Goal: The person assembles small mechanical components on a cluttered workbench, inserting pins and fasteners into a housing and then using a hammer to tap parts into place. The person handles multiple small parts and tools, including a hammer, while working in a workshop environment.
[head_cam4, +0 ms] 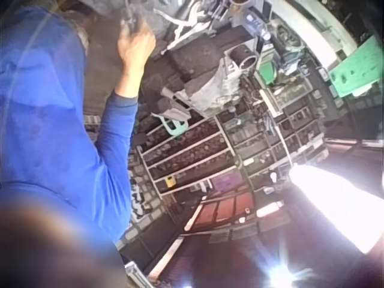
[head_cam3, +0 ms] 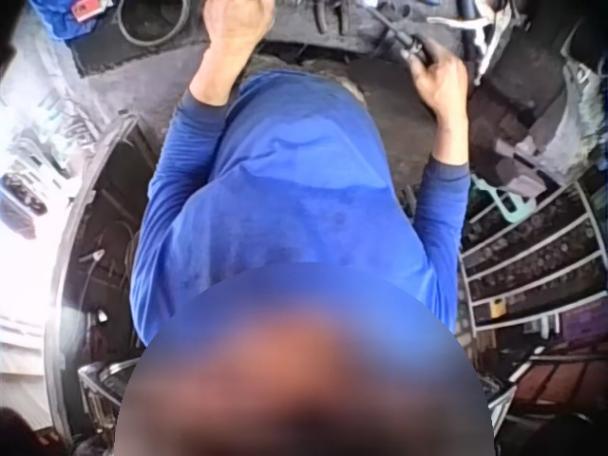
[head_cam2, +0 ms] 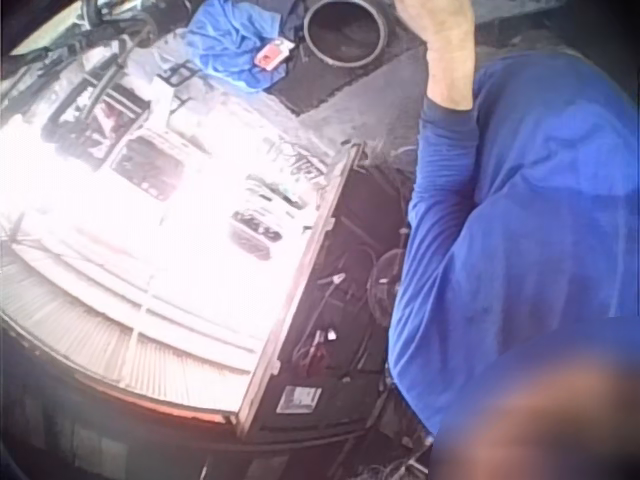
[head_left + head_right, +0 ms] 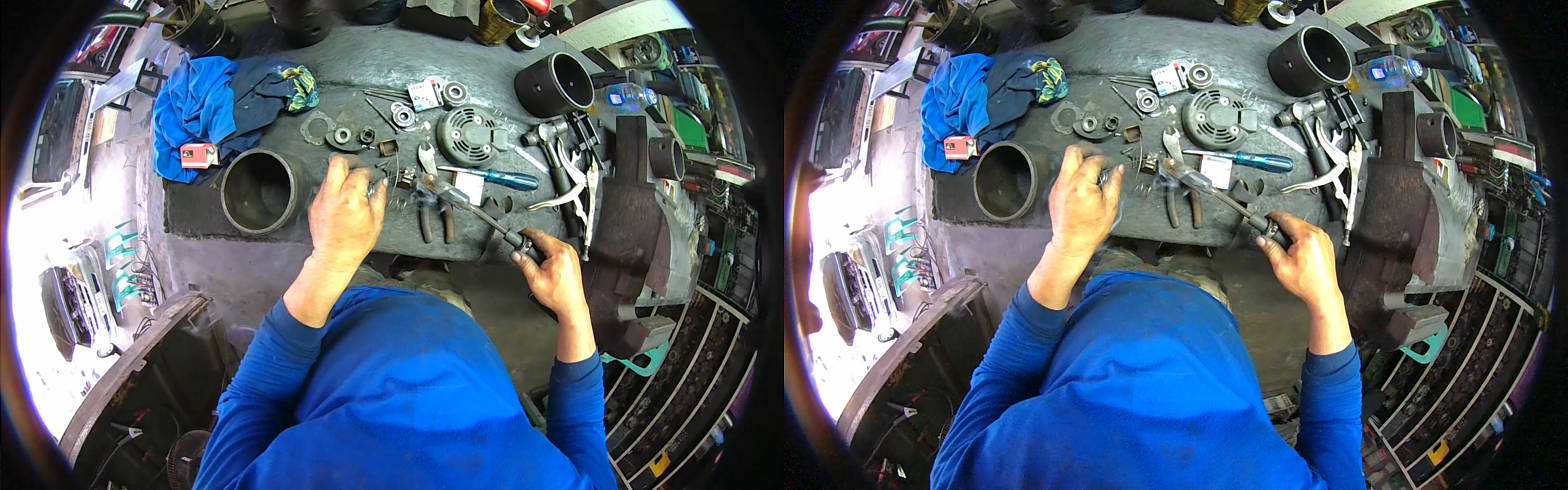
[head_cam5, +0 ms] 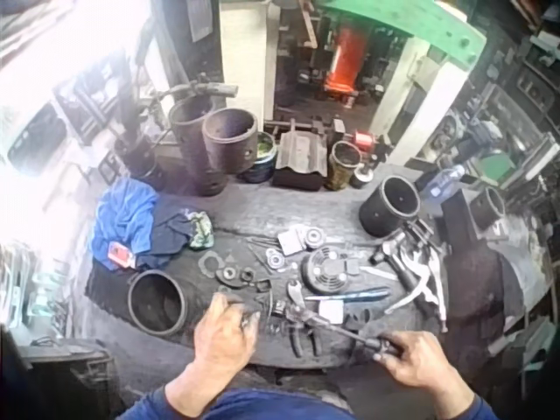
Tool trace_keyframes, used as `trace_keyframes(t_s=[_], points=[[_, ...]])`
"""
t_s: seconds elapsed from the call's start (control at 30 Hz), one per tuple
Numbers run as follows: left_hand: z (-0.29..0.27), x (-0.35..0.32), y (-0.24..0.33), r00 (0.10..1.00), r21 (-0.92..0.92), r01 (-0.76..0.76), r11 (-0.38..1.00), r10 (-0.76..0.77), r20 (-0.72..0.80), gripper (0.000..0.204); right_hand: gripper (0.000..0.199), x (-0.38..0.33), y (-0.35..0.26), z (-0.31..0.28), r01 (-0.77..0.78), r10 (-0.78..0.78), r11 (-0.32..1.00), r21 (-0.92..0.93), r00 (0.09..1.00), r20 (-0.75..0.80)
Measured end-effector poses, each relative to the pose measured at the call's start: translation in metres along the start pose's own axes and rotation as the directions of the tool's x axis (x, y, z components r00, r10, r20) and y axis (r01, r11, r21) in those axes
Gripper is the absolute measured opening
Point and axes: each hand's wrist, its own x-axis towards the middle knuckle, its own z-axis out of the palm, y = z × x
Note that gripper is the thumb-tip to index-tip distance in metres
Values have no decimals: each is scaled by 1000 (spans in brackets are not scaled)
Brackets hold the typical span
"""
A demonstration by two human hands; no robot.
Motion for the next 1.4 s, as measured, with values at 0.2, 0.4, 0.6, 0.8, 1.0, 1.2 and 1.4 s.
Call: trace_keyframes(t_s=[0.2,0.4,0.6,0.8,1.0,1.2,1.4], points=[[-1,0,1,1000,-10,-18,1000,18,-14,21,42,0,-4,0,56,-58,997,-50,998,-31],[-1,0,1,1000,5,-19,1000,19,-16,22,42,2,-8,-1,81,-86,992,-97,995,-45],[0,0,1,1000,-14,-14,1000,14,-23,23,41,4,-9,-5,124,-136,982,-146,988,-75],[-1,-1,2,1000,-1,-5,1000,5,-8,24,40,5,-10,-6,126,-139,982,-139,987,-83],[-1,-1,3,1000,-14,5,1000,-5,-11,24,40,6,-11,-8,178,-204,957,-229,974,-96],[-1,0,5,1000,-25,17,1000,-18,-14,21,41,7,-13,-10,187,-214,953,-238,972,-97],[1,1,6,1000,-6,13,1000,-13,-21,20,40,5,-18,-11,150,-173,959,-239,982,-77]])
